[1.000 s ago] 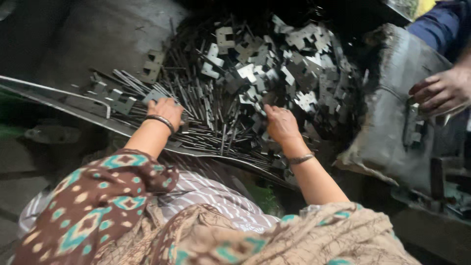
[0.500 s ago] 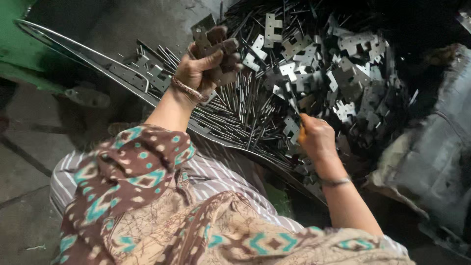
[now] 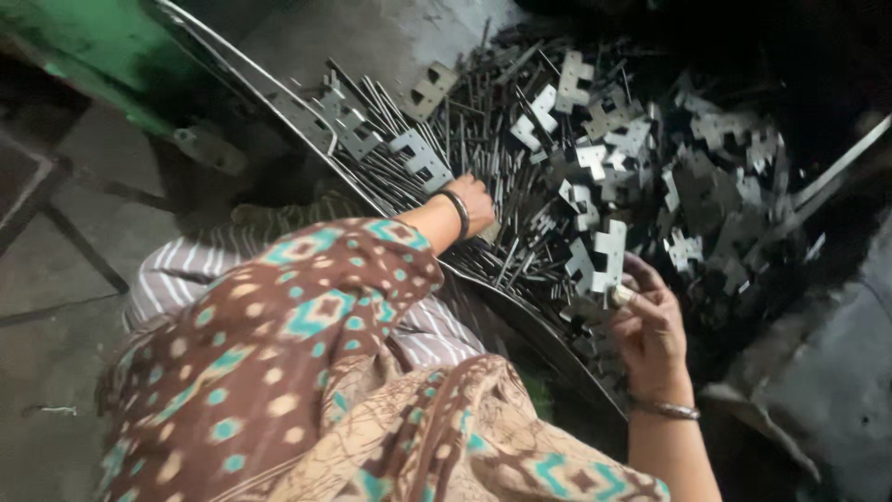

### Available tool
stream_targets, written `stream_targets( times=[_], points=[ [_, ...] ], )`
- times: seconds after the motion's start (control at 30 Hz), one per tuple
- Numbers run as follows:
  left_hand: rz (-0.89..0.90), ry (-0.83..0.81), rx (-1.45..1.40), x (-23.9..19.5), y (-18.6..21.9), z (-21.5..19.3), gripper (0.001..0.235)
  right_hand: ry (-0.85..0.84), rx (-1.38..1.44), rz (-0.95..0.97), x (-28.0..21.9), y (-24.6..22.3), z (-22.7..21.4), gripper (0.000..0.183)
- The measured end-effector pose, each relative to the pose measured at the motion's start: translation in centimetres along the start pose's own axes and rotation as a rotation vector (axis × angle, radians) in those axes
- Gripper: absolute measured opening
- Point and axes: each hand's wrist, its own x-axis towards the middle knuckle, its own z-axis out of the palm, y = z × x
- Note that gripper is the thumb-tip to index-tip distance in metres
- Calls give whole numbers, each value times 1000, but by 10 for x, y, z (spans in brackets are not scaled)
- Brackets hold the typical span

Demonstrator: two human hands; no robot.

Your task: The person picks up T-shaped metal brackets and thin metal rods from a large metal bin, turning them over by hand to sort through the pile.

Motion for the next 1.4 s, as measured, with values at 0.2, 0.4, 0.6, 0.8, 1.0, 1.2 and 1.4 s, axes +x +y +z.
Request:
stream_targets(
  times=[0.2,0.4,0.6,0.8,1.0,1.2,1.4],
  points=[
    [1,-57,-22,3,4,9,21,-154,291,205,17,46,5,67],
    [-87,94,-453,21,-1,14,46,-17,142,233,19,55,38,61],
    [-12,381,-2714,-6,29,-33,25,61,-750,-444,18,15,46,36],
    [235,-187,-3030,-41,89,-78,47,-260,-1324,-927,20,-27,92,42],
    [-57,-7,-2933,-29,107,-56,98,-413,-1253,-575,8,-2,116,70],
    [-337,283,-2018,-16,95,-58,104,-193,-1029,-536,27,36,84,64],
    [-525,121,-419,6,-39,-31,79,-13,103,62,22,9,49,65]
  ],
)
